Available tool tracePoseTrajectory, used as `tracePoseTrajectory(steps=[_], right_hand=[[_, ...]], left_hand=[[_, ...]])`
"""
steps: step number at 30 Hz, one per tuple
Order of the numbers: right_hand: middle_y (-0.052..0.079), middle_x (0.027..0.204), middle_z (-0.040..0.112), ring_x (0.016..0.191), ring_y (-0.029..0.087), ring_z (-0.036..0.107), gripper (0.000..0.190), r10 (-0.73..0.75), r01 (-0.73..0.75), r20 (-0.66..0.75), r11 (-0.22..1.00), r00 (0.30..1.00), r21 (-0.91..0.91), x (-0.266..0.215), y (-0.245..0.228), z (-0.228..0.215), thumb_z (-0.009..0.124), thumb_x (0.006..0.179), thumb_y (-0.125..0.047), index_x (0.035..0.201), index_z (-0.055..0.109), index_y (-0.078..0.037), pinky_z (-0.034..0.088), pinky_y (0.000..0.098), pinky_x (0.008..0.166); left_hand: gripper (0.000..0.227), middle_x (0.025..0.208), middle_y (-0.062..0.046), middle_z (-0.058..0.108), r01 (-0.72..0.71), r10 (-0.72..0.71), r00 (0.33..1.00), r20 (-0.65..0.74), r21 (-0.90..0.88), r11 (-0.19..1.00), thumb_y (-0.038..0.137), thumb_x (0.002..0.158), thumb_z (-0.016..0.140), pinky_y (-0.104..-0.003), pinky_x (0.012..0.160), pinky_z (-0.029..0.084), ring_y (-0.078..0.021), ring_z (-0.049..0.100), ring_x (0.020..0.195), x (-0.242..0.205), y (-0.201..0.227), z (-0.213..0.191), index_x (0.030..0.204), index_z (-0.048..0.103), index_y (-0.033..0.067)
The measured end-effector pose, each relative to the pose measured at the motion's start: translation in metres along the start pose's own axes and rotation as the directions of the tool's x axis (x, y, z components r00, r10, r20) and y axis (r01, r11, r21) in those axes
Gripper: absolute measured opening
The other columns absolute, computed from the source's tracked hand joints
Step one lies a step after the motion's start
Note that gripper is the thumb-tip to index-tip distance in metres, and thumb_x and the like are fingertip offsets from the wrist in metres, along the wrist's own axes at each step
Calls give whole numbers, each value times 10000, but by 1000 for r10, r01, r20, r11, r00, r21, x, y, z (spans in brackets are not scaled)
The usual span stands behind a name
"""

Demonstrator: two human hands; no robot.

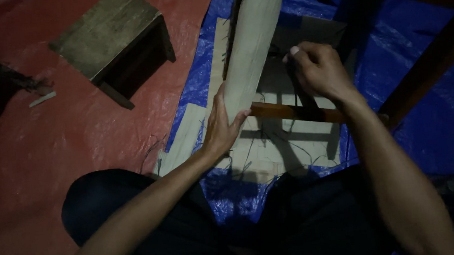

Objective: Wrapping and tying protective material around the legs of a wooden chair.

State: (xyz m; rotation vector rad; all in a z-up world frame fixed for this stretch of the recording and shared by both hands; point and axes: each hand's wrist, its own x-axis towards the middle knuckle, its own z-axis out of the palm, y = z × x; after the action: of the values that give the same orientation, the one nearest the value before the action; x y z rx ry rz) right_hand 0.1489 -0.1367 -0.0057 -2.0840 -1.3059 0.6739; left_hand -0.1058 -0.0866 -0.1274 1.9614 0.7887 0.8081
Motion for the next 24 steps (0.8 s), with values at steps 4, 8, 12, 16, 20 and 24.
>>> tracePoseTrajectory(steps=[4, 8, 12, 16, 20, 24], right_hand=[[125, 850, 710, 699, 234, 650, 319, -190, 189, -18, 981, 982, -50, 26, 31, 13, 496, 1110, -261, 1139, 750, -70, 503, 388, 683], [165, 1086, 762, 1018, 265, 729, 291, -409, 412, -113, 911, 906, 6, 35, 24, 27, 521, 1139, -208, 1159, 746, -24, 549, 417, 902], [180, 1222, 731, 1152, 290, 687, 280, -354, 354, -50, 935, 934, -16, 49, 20, 41, 540, 1116, -215, 1258, 700, -35, 504, 439, 1002], [186, 1327, 669, 1234, 316, 616, 327, -327, 329, -46, 943, 944, 52, 81, 33, 59, 542, 1103, -218, 1355, 650, -41, 436, 448, 1025], [153, 1355, 669, 1247, 292, 629, 346, -219, 207, 19, 946, 976, 251, 101, 44, 67, 493, 1090, -176, 1380, 620, -38, 453, 412, 1076], [157, 1332, 706, 1234, 290, 679, 338, -247, 208, 71, 914, 966, 348, 102, 43, 75, 466, 1087, -134, 1344, 650, -17, 518, 417, 1068]], left_hand=[[877, 1588, -311, 350, 21, -21, 1000, 14, 0, 1000, 384, 1012, 661, -522, 1146, 416, -456, 431, 1448, 0, -2, -4, 1617, 147, 12], [745, 1603, -302, 353, -28, 28, 1000, 3, 17, 999, 322, 1089, 577, -516, 1177, 386, -442, 424, 1456, 23, -16, -16, 1617, 169, -10], [455, 1537, -178, 566, -111, 81, 980, -182, -161, 981, 361, 1161, 446, -418, 1174, 490, -311, 589, 1416, 94, -33, -33, 1523, 475, 86], [502, 1507, -180, 582, -185, 182, 983, -36, -283, 941, 427, 1144, 466, -432, 1157, 490, -331, 579, 1409, 173, -76, -17, 1526, 459, 100], [655, 1407, -145, 627, 313, -137, 929, 344, -533, 786, 596, 1021, 421, -447, 997, 576, -301, 660, 1254, 181, -45, 2, 1512, 468, 164], [691, 1198, -153, 740, 397, -144, 889, 435, -575, 715, 621, 952, 455, -460, 853, 645, -288, 756, 1035, 187, -58, 10, 1404, 577, 113]])
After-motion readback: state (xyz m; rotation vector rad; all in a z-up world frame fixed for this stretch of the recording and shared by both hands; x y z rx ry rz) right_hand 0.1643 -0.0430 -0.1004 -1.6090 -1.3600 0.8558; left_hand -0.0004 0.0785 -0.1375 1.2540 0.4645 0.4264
